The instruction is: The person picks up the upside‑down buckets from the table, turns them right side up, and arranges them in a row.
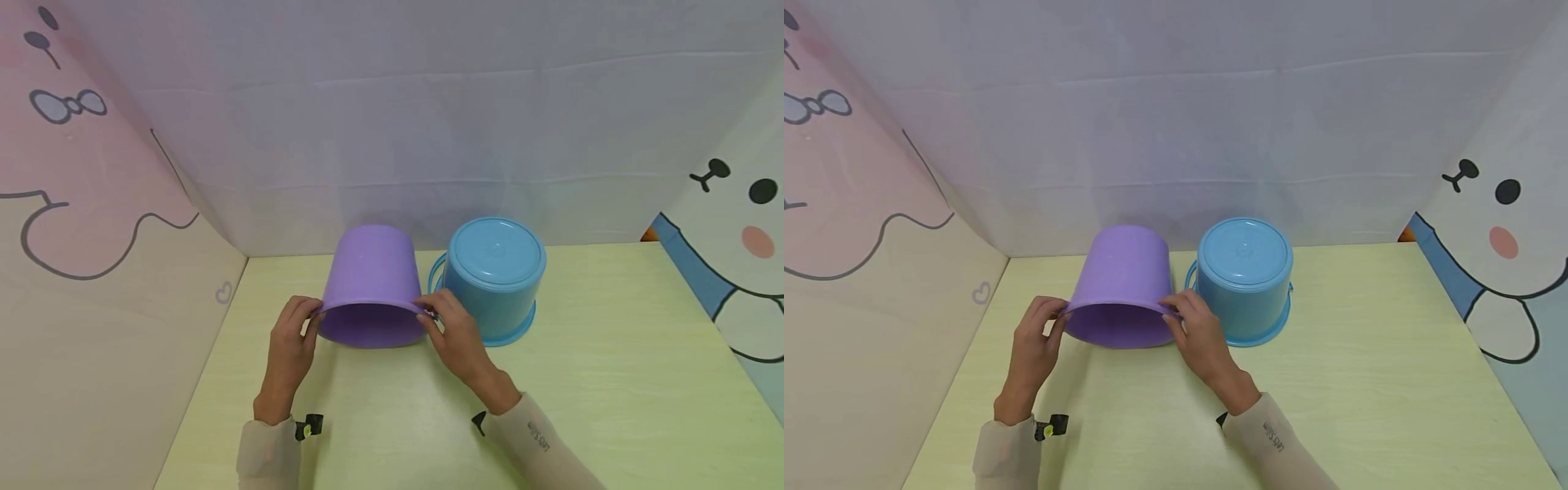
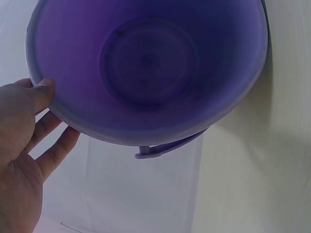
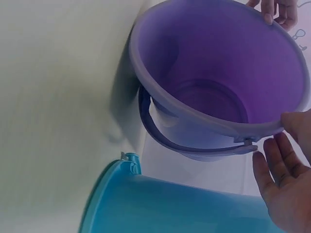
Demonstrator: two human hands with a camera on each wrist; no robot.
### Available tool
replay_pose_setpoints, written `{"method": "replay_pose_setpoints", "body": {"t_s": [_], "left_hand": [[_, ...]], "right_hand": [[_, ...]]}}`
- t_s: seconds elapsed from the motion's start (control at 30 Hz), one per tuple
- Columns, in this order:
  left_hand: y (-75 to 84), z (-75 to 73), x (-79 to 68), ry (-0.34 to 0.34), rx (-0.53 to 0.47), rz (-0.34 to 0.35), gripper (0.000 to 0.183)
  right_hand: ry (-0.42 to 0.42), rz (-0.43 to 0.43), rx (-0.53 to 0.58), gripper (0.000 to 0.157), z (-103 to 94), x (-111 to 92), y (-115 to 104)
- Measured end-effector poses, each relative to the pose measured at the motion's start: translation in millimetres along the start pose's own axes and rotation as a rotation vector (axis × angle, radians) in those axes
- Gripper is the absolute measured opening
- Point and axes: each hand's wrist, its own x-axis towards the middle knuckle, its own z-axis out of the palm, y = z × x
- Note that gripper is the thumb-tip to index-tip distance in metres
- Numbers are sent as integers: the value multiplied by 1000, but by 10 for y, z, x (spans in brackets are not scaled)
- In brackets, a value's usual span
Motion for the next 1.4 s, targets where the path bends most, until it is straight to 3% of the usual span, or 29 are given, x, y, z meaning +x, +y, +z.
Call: {"method": "replay_pose_setpoints", "body": {"t_s": [0.33,0.57,0.73,0.93,1.4], "left_hand": [[-44,2,-46,56,-38,-15,22],[-64,-7,-71,61,-52,-48,22],[-73,-16,-85,50,-56,-69,22],[-90,-2,-106,51,-74,-79,22],[-113,17,-122,66,-131,-93,22]], "right_hand": [[67,254,103,41,111,-166,49],[41,500,296,53,196,-256,68],[-1,621,464,48,255,-294,73],[-25,655,604,31,315,-326,120],[-36,604,584,14,329,-341,172]]}}
